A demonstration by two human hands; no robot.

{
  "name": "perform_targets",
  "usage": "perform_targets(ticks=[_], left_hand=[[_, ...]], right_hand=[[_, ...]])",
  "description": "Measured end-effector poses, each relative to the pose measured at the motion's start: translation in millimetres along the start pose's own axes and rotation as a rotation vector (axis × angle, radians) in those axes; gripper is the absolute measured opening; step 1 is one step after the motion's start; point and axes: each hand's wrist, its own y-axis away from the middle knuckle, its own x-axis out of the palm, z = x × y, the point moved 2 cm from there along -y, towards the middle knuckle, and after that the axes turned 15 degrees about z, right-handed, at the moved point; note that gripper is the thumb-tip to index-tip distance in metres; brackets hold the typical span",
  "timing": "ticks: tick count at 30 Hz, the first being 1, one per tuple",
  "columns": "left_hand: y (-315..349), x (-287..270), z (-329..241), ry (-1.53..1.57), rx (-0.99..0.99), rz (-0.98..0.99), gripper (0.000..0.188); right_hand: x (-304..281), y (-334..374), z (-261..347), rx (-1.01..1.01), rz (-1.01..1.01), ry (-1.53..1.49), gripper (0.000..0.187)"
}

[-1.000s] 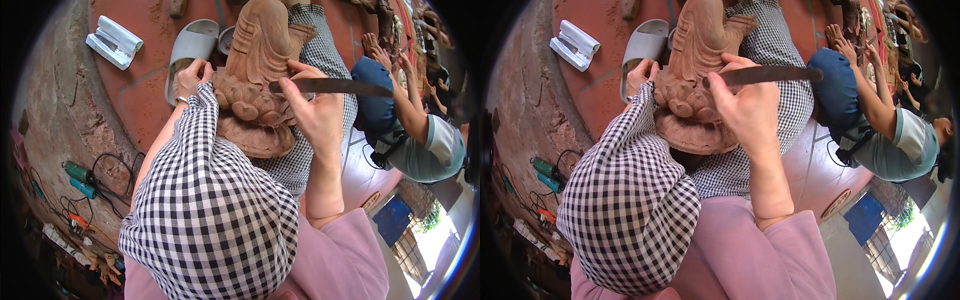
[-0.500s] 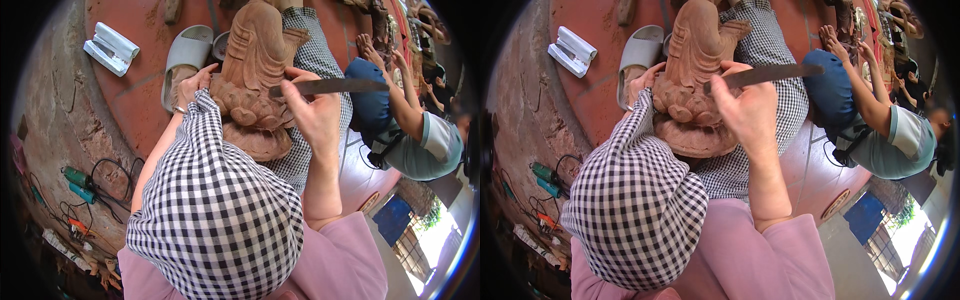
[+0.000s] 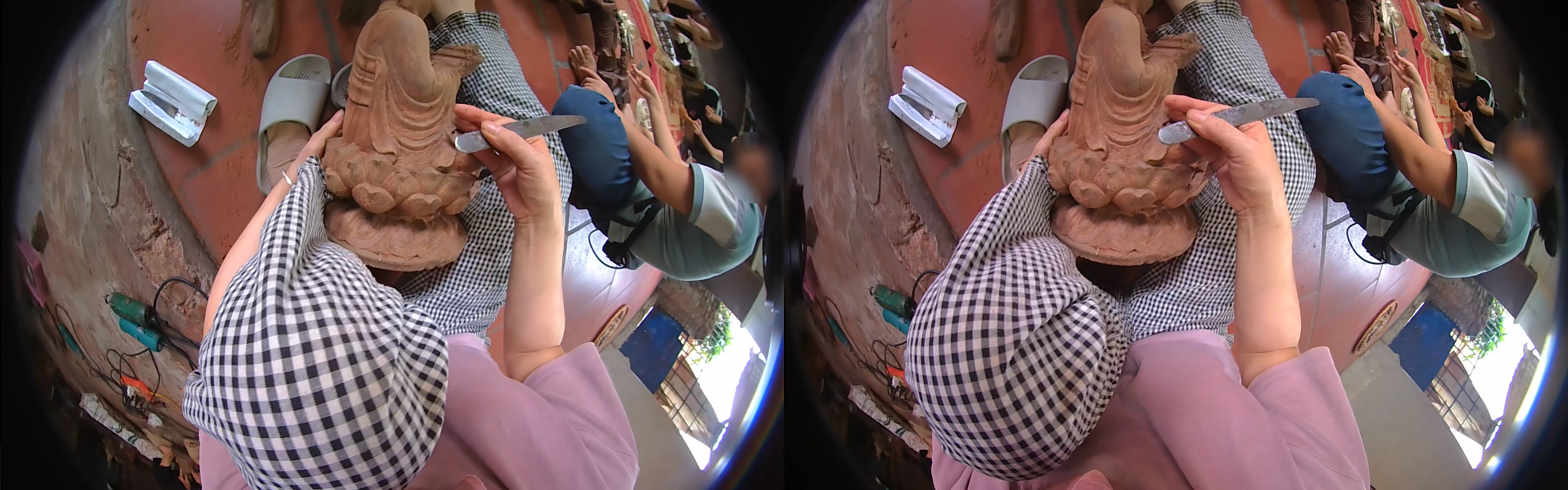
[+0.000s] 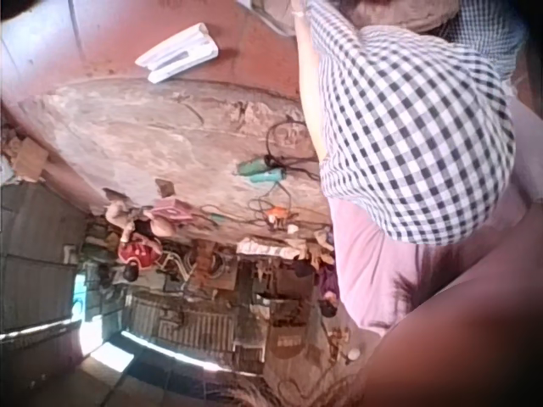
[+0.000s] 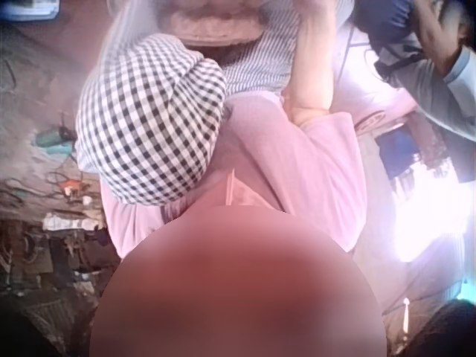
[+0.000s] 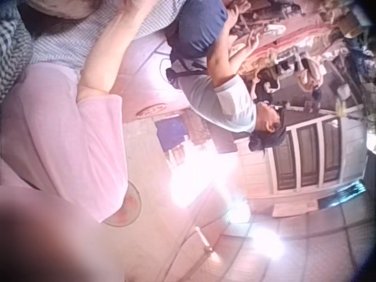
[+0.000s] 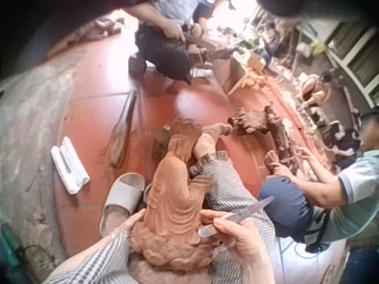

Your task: The person carves a wooden sculpture of a seated figure using a rotary power tool and a metal chisel. They hold the piece on their lap, switch between tools, and refine details on the figure's back and base.

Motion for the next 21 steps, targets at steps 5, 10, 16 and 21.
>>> perform_targets(ticks=[5, 10, 16, 21], left_hand=[[-11, -24, 3, -0.12, -0.03, -0.046, 0.053], [-12, -48, 4, -0.172, 0.102, 0.008, 0.052], [12, -32, 5, -0.17, 0.179, -0.049, 0.051], [17, -23, 13, -0.141, 0.256, 0.136, 0.046]], right_hand=[[-7, -4, -8, -0.068, 0.007, -0.15, 0.022], [-20, -3, -24, -0.087, 0.023, -0.185, 0.018], [21, 21, -13, -0.157, -0.216, 0.358, 0.015], [40, 24, -14, -0.201, -0.283, 0.686, 0.021]])
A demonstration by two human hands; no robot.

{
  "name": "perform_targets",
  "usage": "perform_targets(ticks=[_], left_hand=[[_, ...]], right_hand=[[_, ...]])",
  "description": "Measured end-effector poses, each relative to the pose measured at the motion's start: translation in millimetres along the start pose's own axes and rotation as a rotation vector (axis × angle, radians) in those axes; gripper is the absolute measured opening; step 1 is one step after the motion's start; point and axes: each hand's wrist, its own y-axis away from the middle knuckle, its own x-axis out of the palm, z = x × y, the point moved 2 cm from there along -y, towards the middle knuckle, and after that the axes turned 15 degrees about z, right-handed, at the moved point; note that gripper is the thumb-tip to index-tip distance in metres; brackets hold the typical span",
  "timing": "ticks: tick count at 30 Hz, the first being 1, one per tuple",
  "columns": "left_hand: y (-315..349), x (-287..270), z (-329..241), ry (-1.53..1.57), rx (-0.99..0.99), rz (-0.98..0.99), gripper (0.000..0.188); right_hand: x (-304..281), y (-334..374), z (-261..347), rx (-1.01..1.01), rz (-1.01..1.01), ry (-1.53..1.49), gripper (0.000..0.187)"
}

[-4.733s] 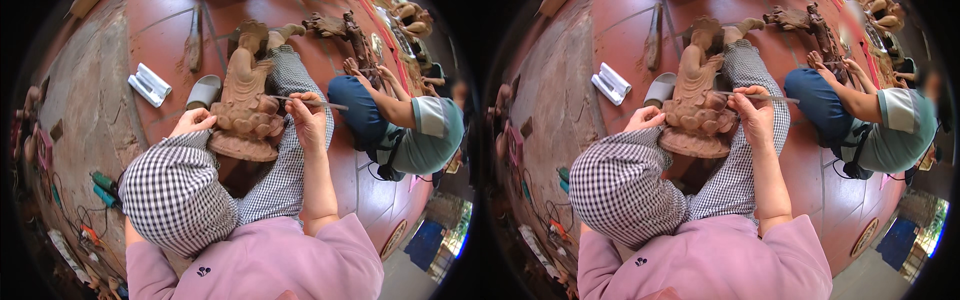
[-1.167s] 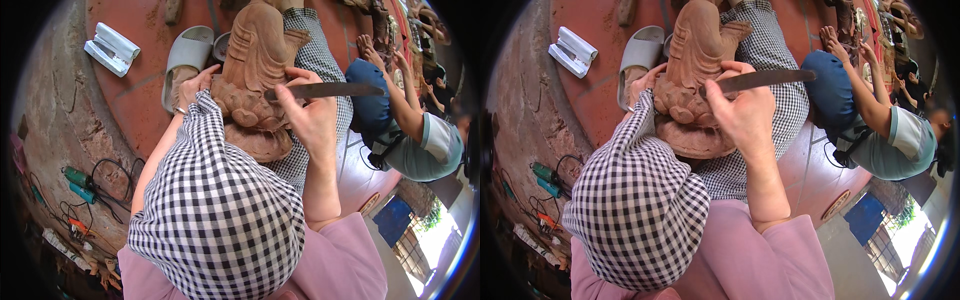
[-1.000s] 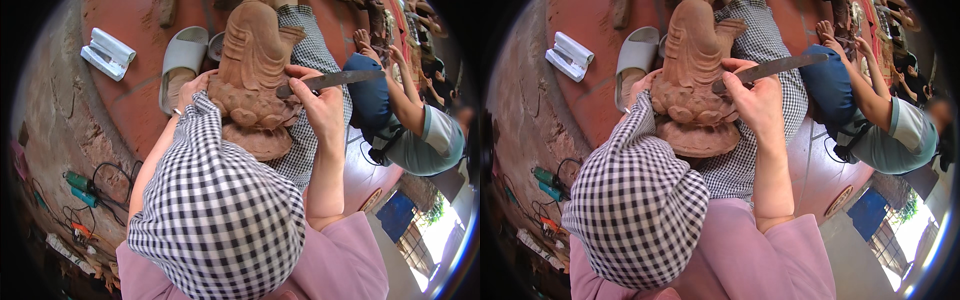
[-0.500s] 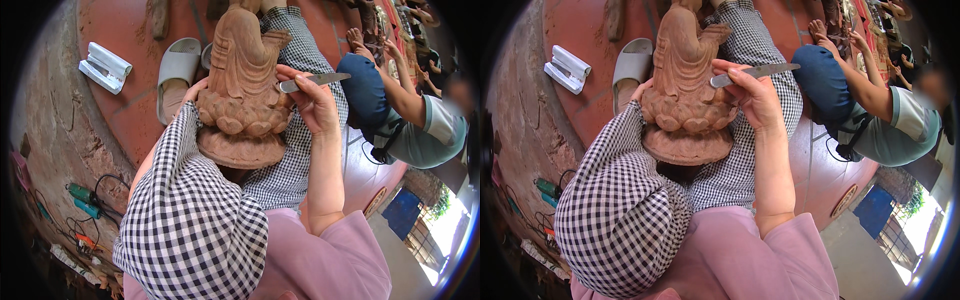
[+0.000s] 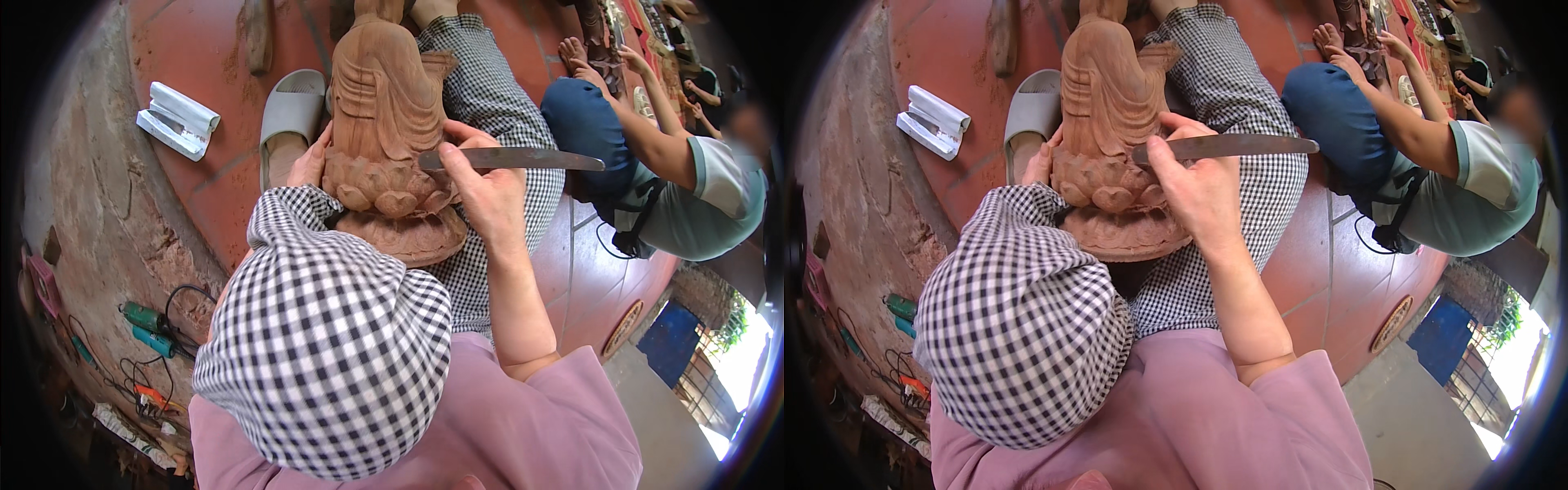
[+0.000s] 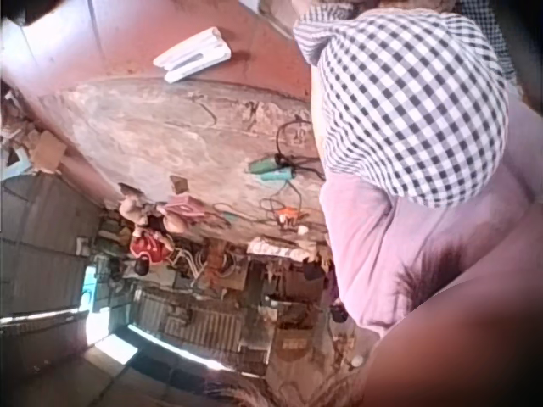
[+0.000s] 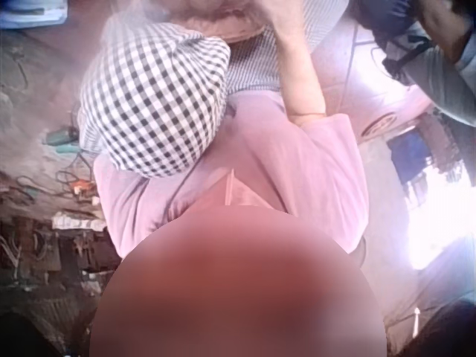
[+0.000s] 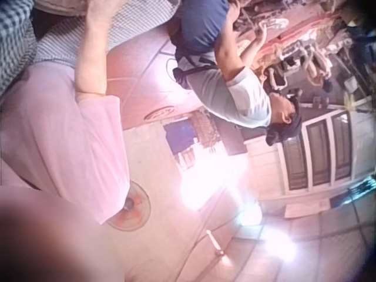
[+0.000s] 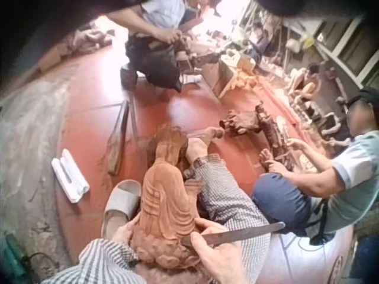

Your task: The person carves a wooden sculpture of a seated figure using a rotary power tool and a metal chisel. They hold the piece on their lap, switch between tools, and refine details on the figure's back and base.

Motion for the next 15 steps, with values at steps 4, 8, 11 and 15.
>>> perform_targets(ticks=[4, 8, 11, 15], left_hand=[[-1, 2, -5, -0.149, 0.017, -0.022, 0.045], [6, 1, -16, -0.381, 0.037, -0.097, 0.045], [8, -5, -14, -0.578, 0.051, -0.148, 0.045], [9, -8, -18, -0.78, 0.072, -0.201, 0.044]], right_hand=[[-2, -3, 5, 0.039, 0.017, 0.15, 0.015], [-7, -7, 8, 0.063, 0.059, 0.107, 0.02], [-14, -12, 5, 0.067, 0.083, 0.083, 0.021], [3, -6, 4, -0.041, 0.013, 0.293, 0.023]])
